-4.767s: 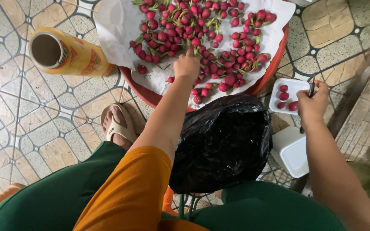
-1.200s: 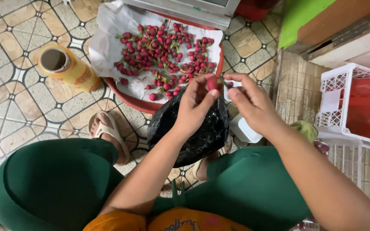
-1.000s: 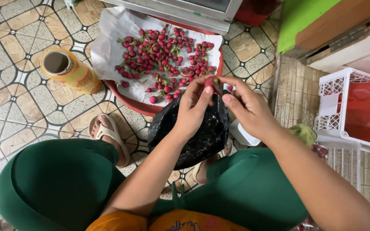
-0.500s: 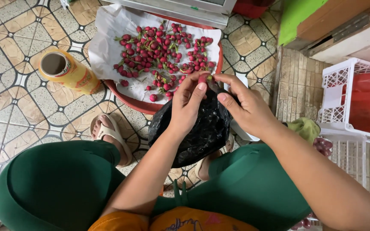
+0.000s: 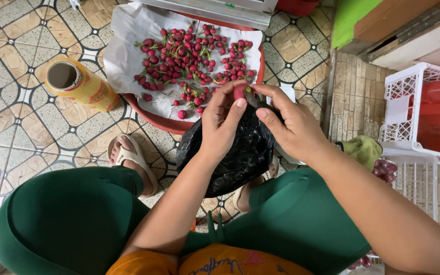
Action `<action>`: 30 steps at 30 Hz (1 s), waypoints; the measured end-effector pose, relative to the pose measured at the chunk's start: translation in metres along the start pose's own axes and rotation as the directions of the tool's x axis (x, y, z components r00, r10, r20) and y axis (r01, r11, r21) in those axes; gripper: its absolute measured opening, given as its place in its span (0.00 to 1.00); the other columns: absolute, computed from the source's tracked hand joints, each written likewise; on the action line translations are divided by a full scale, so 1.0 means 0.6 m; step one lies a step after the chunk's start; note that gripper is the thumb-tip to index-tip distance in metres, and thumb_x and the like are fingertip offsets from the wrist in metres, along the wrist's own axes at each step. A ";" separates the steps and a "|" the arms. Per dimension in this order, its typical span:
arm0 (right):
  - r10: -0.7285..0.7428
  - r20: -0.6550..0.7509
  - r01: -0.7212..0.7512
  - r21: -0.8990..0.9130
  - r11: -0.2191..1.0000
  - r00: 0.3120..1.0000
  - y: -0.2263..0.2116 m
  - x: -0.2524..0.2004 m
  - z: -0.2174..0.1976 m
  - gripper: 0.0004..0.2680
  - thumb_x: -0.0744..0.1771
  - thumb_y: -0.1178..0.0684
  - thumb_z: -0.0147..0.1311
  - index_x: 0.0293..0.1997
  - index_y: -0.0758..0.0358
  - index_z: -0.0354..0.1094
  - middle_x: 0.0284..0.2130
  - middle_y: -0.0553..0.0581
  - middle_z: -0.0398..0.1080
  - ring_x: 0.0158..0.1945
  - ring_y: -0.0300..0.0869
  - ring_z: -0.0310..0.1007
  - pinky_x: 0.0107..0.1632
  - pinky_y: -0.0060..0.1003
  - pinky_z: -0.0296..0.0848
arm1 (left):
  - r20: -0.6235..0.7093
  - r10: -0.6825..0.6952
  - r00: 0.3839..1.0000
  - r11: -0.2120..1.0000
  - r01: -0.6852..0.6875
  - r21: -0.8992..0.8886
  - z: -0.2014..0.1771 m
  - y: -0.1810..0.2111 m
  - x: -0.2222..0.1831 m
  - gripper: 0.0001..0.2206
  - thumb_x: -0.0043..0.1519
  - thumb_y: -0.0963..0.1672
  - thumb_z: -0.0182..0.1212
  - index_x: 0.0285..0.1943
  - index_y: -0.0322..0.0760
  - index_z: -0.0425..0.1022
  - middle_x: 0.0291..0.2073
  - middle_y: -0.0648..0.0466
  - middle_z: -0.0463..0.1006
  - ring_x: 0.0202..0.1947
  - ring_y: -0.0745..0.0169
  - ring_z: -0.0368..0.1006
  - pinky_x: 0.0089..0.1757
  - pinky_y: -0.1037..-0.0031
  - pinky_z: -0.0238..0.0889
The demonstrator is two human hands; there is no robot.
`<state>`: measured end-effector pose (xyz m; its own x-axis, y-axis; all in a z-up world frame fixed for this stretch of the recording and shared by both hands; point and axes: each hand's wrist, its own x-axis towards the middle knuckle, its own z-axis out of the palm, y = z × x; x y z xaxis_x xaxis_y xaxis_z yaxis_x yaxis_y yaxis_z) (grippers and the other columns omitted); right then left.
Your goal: Sorting and trimming stems from small red fruits before placing them into containers
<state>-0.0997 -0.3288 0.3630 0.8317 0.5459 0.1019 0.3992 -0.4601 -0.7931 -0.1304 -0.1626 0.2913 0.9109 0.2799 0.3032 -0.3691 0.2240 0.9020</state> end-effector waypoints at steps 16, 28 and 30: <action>0.027 -0.028 -0.029 -0.072 0.997 0.999 0.005 -0.001 0.006 0.13 0.71 0.48 0.49 0.65 0.50 0.65 0.26 0.63 0.73 0.31 0.58 0.75 0.37 0.51 0.72 | -0.024 0.061 0.998 0.991 -0.058 0.124 -0.001 -0.009 0.000 0.15 0.68 0.44 0.61 0.64 0.38 0.75 0.45 0.50 0.80 0.46 0.68 0.69 0.50 0.70 0.67; 0.118 0.000 -0.117 -0.134 0.984 0.993 0.004 0.018 -0.005 0.16 0.70 0.45 0.47 0.67 0.49 0.64 0.48 0.65 0.77 0.53 0.65 0.74 0.56 0.61 0.70 | -0.070 0.070 0.995 0.990 -0.061 0.124 0.012 -0.041 0.002 0.15 0.65 0.45 0.64 0.60 0.37 0.78 0.45 0.45 0.82 0.48 0.56 0.76 0.51 0.62 0.68; 0.240 0.010 -0.236 -0.155 0.959 0.971 0.009 0.010 -0.009 0.15 0.70 0.46 0.47 0.66 0.42 0.67 0.28 0.66 0.79 0.40 0.60 0.80 0.49 0.57 0.74 | -0.063 0.011 0.998 0.995 -0.005 0.100 0.016 -0.034 0.001 0.15 0.64 0.45 0.67 0.58 0.39 0.79 0.37 0.51 0.81 0.40 0.67 0.72 0.45 0.68 0.69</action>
<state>-0.0904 -0.3318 0.3623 0.8993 0.4263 -0.0976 0.2466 -0.6786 -0.6919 -0.1204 -0.1757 0.2762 0.8932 0.3406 0.2935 -0.3534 0.1283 0.9266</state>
